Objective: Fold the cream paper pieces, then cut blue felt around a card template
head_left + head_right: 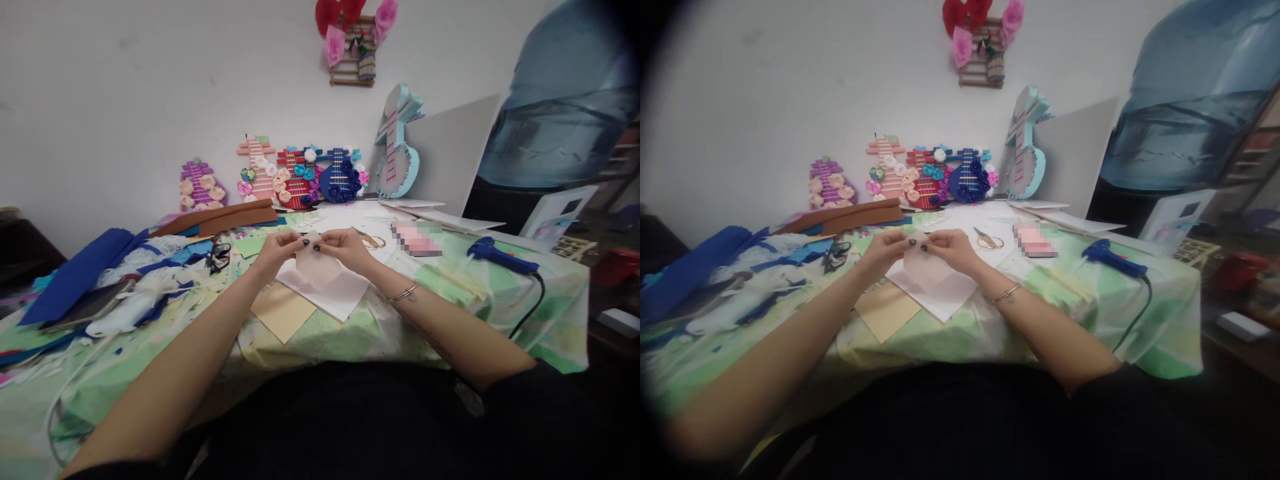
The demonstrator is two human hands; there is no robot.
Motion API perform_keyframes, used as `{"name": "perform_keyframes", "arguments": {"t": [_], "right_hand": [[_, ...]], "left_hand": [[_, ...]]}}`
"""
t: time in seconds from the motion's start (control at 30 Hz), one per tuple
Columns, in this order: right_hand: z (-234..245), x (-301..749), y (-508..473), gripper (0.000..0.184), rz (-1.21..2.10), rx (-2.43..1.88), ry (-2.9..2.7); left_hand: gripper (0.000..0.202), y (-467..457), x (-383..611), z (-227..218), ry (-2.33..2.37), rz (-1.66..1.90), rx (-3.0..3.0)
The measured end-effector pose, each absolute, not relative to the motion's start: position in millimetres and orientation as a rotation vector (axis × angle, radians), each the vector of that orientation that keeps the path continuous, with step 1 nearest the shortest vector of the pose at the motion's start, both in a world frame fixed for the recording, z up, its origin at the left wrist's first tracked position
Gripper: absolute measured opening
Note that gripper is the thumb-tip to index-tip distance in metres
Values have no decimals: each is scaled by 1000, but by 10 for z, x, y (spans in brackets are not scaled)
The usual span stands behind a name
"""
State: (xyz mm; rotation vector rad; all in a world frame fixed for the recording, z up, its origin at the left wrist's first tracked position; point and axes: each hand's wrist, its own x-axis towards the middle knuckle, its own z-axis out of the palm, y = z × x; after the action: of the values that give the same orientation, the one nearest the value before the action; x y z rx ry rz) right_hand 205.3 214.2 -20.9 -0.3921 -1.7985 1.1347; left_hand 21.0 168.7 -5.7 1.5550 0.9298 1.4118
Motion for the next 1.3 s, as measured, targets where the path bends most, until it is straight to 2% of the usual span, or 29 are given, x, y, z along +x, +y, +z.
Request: {"name": "perform_keyframes", "arguments": {"t": [0.37, 0.6, 0.87, 1.17, 1.3], "right_hand": [[-192, 2052, 2111, 28, 1113, -429, -1810], [-181, 2047, 2100, 30, 1157, -456, -1726], [-161, 2056, 2132, 30, 1165, -465, -1554], [-171, 2058, 2134, 32, 1113, -405, -1556], [-164, 2065, 2117, 26, 981, -347, -1651]], "left_hand": [[31, 1691, 237, -77, 980, 1433, 1607], [62, 1700, 352, -139, 924, 1505, 1768], [34, 1638, 414, -91, 937, 1710, 1777], [23, 1637, 411, -70, 962, 1855, 1654], [25, 1666, 387, -75, 963, 1889, 1591]]}}
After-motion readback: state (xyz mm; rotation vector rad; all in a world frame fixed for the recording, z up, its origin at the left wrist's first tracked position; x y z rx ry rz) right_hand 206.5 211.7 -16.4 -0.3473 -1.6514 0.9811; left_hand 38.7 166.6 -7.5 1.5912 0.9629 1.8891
